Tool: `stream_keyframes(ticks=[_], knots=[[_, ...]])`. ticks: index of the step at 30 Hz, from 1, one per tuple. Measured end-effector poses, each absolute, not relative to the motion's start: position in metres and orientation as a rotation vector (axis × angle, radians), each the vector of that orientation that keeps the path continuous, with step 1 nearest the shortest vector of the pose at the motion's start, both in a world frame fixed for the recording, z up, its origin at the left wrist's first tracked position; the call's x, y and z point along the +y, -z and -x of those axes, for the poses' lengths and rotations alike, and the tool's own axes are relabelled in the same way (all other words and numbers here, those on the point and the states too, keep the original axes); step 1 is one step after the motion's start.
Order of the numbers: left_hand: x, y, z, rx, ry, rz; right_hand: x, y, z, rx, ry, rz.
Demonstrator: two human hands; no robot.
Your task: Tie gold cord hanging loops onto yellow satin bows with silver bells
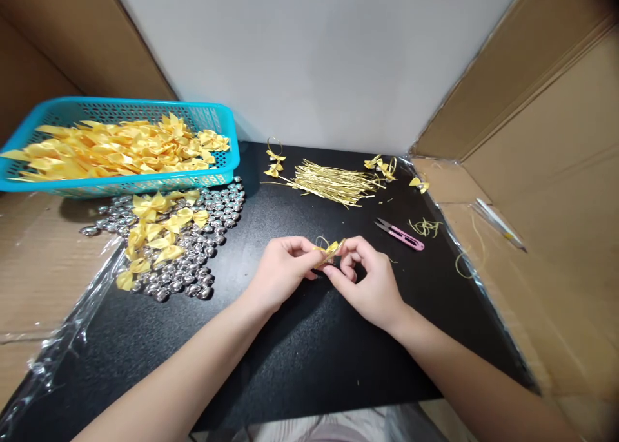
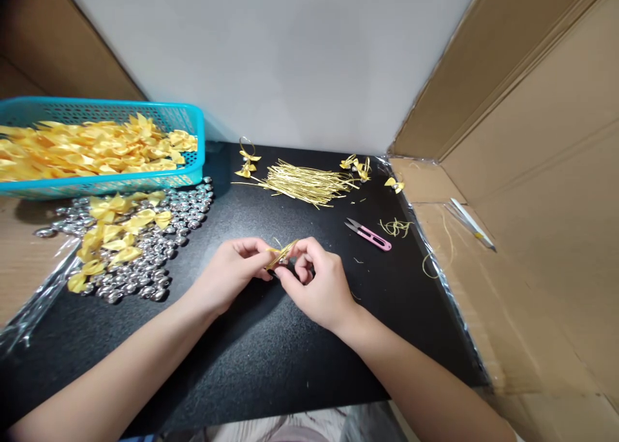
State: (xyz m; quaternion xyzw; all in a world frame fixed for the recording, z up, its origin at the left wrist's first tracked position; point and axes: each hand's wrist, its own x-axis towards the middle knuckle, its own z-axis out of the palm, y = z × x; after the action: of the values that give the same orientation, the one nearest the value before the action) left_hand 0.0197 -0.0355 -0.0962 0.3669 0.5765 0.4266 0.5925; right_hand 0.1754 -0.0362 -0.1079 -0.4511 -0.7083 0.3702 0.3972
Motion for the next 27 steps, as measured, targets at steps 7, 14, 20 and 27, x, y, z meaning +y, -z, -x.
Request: stream_keyframes(ticks=[7, 14, 20, 27], knots=[[-0.036, 0.096, -0.020, 1.359, -1.006, -0.940, -0.038, 0.114, -0.175, -1.814, -0.798, 1.178], [-0.037, 0.095, -0.020, 1.342, -0.953, -0.976, -0.035, 0.108, -0.173, -1.567, -1.275, 1.162], [-0.032, 0.100, -0.013, 1.295, -0.924, -0.757, -0.031, 0.104, -0.177, -1.446, -1.573, 0.987], [-0.024, 0.107, -0.005, 1.291, -0.948, -0.616, -0.038, 0.094, -0.185, -1.876, -1.303, 0.749]])
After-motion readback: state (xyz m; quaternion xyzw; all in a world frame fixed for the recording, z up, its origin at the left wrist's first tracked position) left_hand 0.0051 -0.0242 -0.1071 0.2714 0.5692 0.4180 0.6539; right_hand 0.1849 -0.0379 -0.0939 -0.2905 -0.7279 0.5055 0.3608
